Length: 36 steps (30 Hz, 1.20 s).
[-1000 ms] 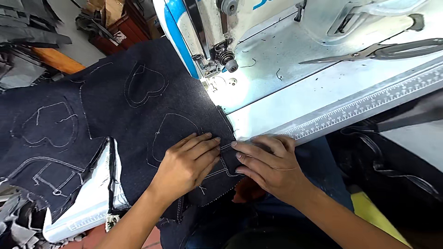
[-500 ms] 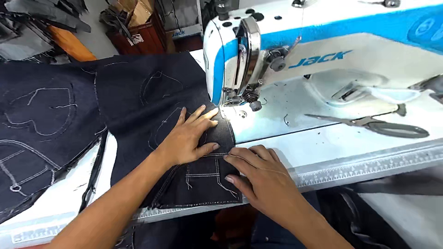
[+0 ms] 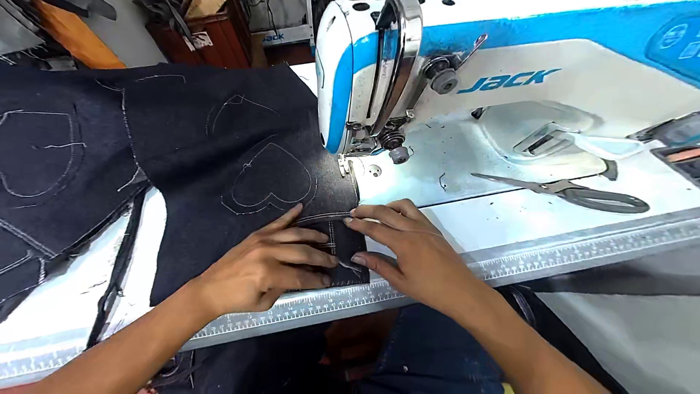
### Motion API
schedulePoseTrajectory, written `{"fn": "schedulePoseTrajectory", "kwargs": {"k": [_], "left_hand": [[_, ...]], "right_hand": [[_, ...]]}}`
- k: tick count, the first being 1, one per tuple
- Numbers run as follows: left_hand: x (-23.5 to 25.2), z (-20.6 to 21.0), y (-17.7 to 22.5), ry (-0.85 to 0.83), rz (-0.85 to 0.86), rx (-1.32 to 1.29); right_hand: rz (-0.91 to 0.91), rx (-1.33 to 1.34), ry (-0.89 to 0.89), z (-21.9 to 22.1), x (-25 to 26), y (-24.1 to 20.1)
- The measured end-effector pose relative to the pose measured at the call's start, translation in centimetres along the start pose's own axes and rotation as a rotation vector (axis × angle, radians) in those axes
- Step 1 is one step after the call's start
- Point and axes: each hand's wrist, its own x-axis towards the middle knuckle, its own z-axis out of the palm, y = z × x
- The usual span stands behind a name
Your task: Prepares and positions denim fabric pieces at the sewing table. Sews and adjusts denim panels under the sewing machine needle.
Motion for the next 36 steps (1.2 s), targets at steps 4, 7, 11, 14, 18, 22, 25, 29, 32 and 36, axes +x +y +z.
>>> {"fn": "schedulePoseTrajectory", "kwargs": {"k": [4, 7, 11, 14, 18, 22, 25, 29, 32, 36], "left_hand": [[1.4, -0.6, -1.7, -0.063, 0.016, 0.150], [2.3, -1.2, -3.0, -0.095, 0.017, 0.218], [3.3, -1.9, -4.5, -0.125, -0.021, 0.272], [4.1, -2.4, -5.7, -0.117, -0.045, 0.279], [4.9, -3.2, -7.8, -0.121, -0.064, 0.297], [5.7, -4.0, -9.9, -0.116, -0.042, 0.326], [7.1, -6.8, -10.4, -0.294, 0.049, 0.414], [7.4, -12.2, -12.9, -0.504, 0.341, 0.558], [2.8, -9.1, -11.3, -0.384, 0.135, 0.494], [1.0, 1.3, 2.0, 0.053, -0.544, 0.350]], "right_hand": [[-0.063, 0.014, 0.022, -0.1, 2.4, 1.9], [-0.091, 0.021, 0.105, 0.5, 3.1, 2.8], [-0.095, -0.045, 0.134, 0.5, 2.7, 2.3], [-0.065, -0.077, 0.108, 0.4, 2.8, 2.2], [0.007, -0.123, 0.052, 0.5, 3.2, 2.2], [0.025, -0.141, 0.035, 0.5, 3.4, 2.4], [0.012, -0.072, 0.097, 0.4, 3.4, 2.7], [-0.012, 0.005, 0.159, 0.3, 2.9, 2.9], [-0.083, 0.038, 0.207, 0.1, 2.5, 2.8], [-0.262, 0.022, 0.128, 0.0, 2.0, 2.4]]}}
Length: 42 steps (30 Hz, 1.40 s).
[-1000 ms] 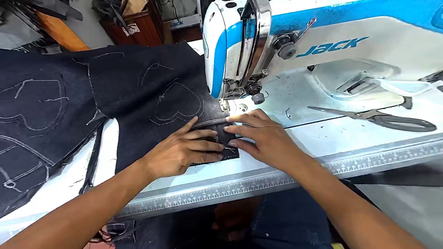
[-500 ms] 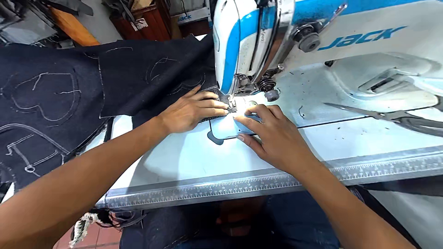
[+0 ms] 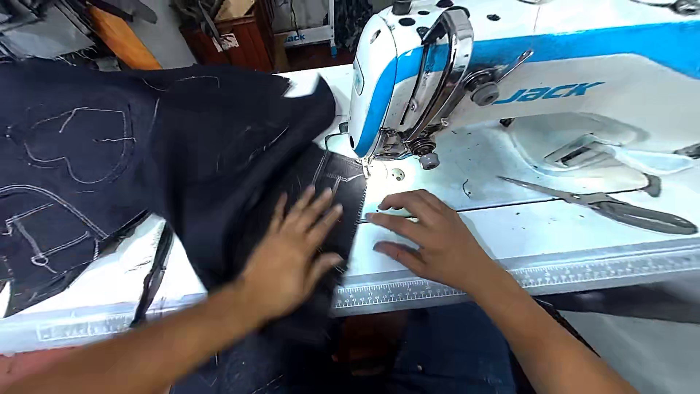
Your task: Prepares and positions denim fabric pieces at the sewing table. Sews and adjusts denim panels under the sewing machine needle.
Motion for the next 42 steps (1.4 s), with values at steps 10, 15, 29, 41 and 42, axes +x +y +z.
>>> {"fn": "schedulePoseTrajectory", "kwargs": {"k": [10, 15, 29, 41, 42], "left_hand": [[-0.8, 0.6, 5.3, 0.233, -0.091, -0.020], [1.2, 1.0, 3.9, 0.269, -0.152, -0.091], [1.2, 1.8, 3.1, 0.082, 0.026, 0.104], [7.1, 1.3, -1.6, -0.011, -0.020, 0.134], [7.5, 1.2, -1.9, -0.007, -0.019, 0.137]], "right_hand": [[-0.148, 0.014, -0.237, -3.0, -4.0, -1.2], [-0.129, 0.004, -0.228, -2.4, -4.6, -1.2], [-0.021, -0.042, -0.252, -2.3, -3.7, -0.4], [0.047, -0.167, -0.166, -0.1, 0.6, 4.9], [0.067, -0.188, -0.144, 0.0, 0.5, 4.8]]}}
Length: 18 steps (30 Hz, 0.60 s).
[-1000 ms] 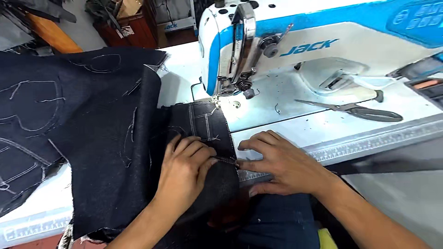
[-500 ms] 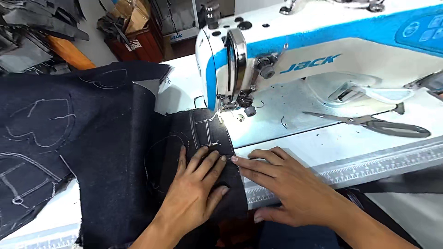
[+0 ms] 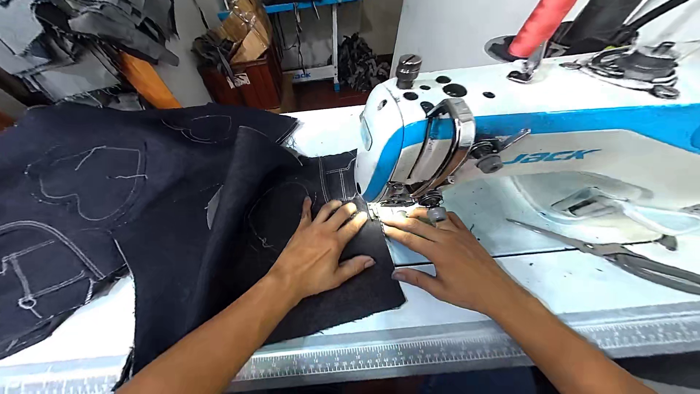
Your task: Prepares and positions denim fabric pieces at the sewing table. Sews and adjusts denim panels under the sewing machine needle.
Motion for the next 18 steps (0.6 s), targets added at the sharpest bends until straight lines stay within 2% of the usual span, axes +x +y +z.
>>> {"fn": "schedulePoseTrajectory", "kwargs": {"k": [5, 8, 10, 12, 14, 16, 18], "left_hand": [[2.2, -0.6, -1.0, -0.045, -0.025, 0.037], [4.5, -3.0, -1.6, -0.156, -0.014, 0.091], [7.1, -5.0, -3.3, -0.173, -0.005, 0.071], [9.5, -6.0, -6.4, -0.113, -0.075, 0.070], [10.0, -5.3, -9.5, 0.035, -0.202, 0.204], [8.3, -3.1, -12.4, 0.131, -0.317, 0.285], [5.4, -1.7, -12.9, 0.138, -0.426, 0.293]], "right_hand": [[0.081, -0.013, 0.102, -0.1, -0.6, -0.4], [0.152, -0.057, 0.169, -0.1, -0.6, -0.2], [0.223, -0.125, 0.239, -0.4, -1.0, -0.7], [0.257, -0.139, 0.281, -1.1, -2.6, -3.0], [0.217, -0.104, 0.280, -1.9, -5.2, -7.0], [0.128, -0.004, 0.225, -2.0, -8.6, -10.9], [0.107, 0.264, 0.129, -0.9, -12.1, -13.5]]}}
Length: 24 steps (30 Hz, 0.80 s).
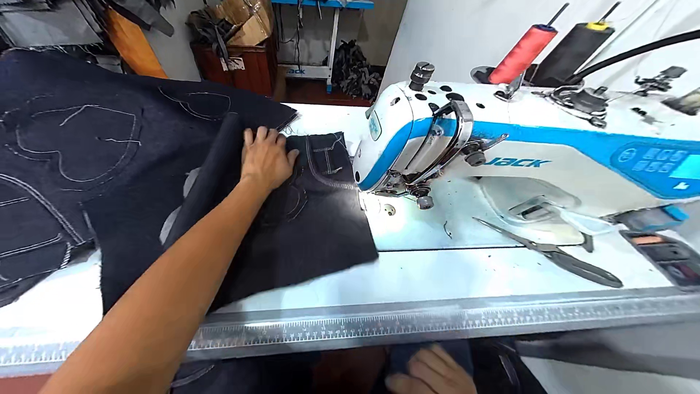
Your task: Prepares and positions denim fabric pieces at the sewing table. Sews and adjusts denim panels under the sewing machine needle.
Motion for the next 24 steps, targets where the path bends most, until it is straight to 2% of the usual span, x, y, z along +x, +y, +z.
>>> {"fn": "schedulePoseTrajectory", "kwargs": {"k": [2, 4, 6, 7, 9, 10, 12, 15, 16, 17, 19, 20, 22, 23, 24], "left_hand": [[-4.3, -0.9, 0.1, 0.008, 0.002, -0.012], [-10.5, -3.1, 1.1, 0.062, -0.006, -0.040], [-17.7, -5.3, 2.2, 0.151, -0.081, -0.029], [-21.7, -6.0, 2.7, 0.191, -0.146, -0.015], [-29.7, -6.1, 3.1, 0.314, -0.245, 0.020], [-33.7, -5.3, 2.5, 0.362, -0.275, 0.016], [-41.0, -3.1, -0.5, 0.342, -0.351, -0.082], [-48.6, -0.3, -6.8, 0.237, -0.602, -0.471], [-49.5, 0.5, -8.8, 0.221, -0.665, -0.566], [-49.2, 1.3, -10.6, 0.210, -0.695, -0.621], [-46.1, 2.6, -13.0, 0.107, -0.742, -0.586], [-43.6, 2.7, -13.3, -0.012, -0.810, -0.533], [-38.3, 2.2, -12.3, -0.397, -1.000, -0.448], [-37.0, 1.9, -11.3, -0.411, -1.046, -0.490], [-36.5, 1.5, -9.8, -0.257, -1.045, -0.607]], "right_hand": [[0.212, 0.370, -0.153, 1.6, -2.8, -1.0], [0.453, 0.779, -0.308, 2.8, -3.5, -2.1], [0.563, 1.116, -0.298, 4.3, -2.4, -4.3], [0.576, 1.196, -0.249, 5.1, -1.4, -5.9], [0.529, 1.133, -0.228, 7.0, 0.9, -8.4], [0.465, 1.048, -0.318, 7.7, 1.9, -9.3], [0.302, 0.968, -0.598, 8.1, 3.7, -11.9], [0.106, 1.103, -0.894, 10.0, 5.5, -16.9], [0.151, 1.205, -0.946, 11.1, 5.9, -18.1], [0.275, 1.323, -0.968, 12.2, 6.3, -19.1], [0.627, 1.551, -0.892, 13.7, 7.4, -19.3], [0.779, 1.618, -0.826, 13.9, 8.0, -18.2], [1.048, 1.602, -0.641, 13.4, 8.7, -14.7], [1.175, 1.557, -0.502, 13.0, 8.4, -12.5], [1.272, 1.513, -0.334, 12.9, 7.8, -10.3]]}}
